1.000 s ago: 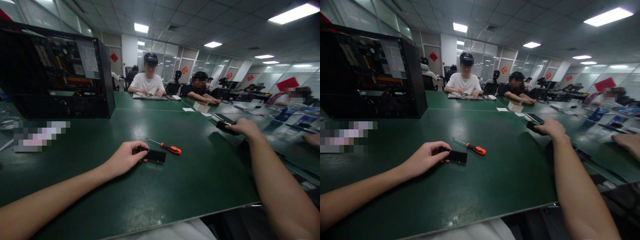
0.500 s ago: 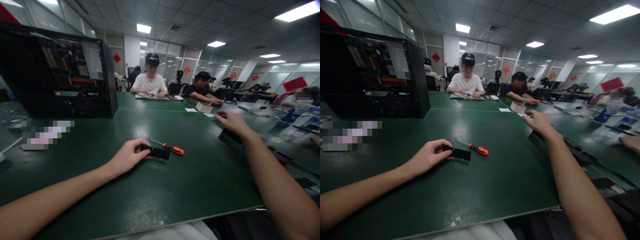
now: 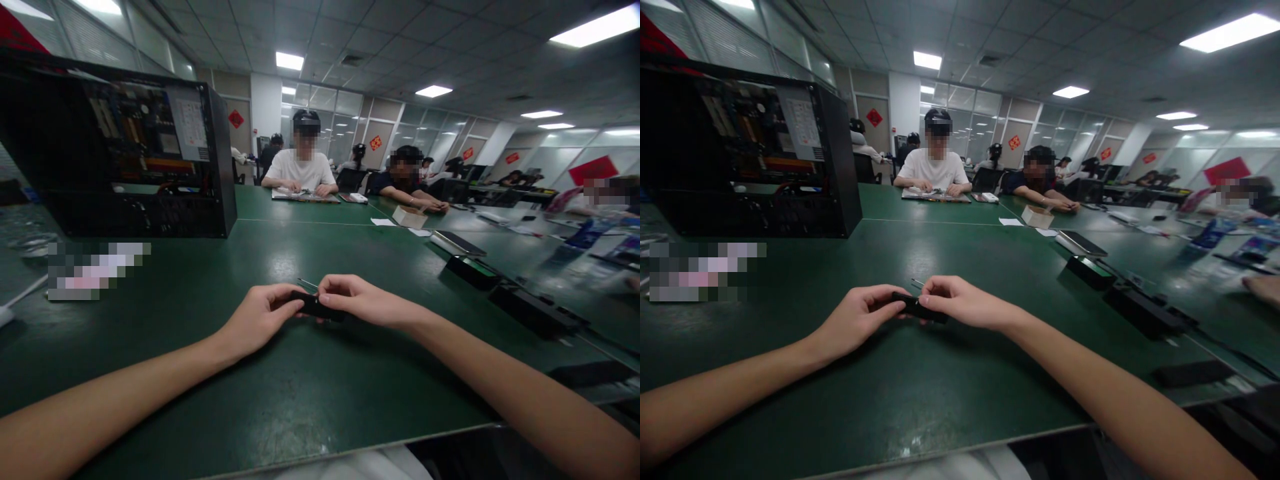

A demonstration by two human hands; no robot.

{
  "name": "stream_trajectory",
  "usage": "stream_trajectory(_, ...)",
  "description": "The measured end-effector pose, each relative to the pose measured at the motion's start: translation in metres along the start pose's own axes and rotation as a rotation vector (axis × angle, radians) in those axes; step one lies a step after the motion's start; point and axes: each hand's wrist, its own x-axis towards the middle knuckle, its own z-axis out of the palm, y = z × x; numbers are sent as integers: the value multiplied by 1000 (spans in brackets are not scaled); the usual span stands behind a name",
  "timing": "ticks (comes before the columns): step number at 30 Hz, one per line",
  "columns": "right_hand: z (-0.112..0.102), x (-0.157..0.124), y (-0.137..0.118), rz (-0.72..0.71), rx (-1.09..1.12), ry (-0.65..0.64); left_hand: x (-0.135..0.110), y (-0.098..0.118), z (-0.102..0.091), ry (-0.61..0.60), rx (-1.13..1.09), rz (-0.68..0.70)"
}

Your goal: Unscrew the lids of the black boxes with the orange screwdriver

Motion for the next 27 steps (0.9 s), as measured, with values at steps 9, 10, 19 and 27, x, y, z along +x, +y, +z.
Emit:
stream_trajectory(9,-11,-3,7,80,207,-178,-2,-2,-1,21,177,84)
stream_trajectory(10,-13,-4,5,73,179,-177,-1,-2,-1,35,182,80)
stream_trajectory(19,-157,-59,2,435,-1093,718,1,0,-2,57,289,71)
stream_trajectory(27,-257,-145,70,972,-1092,890,0,5,-1,40,356,77)
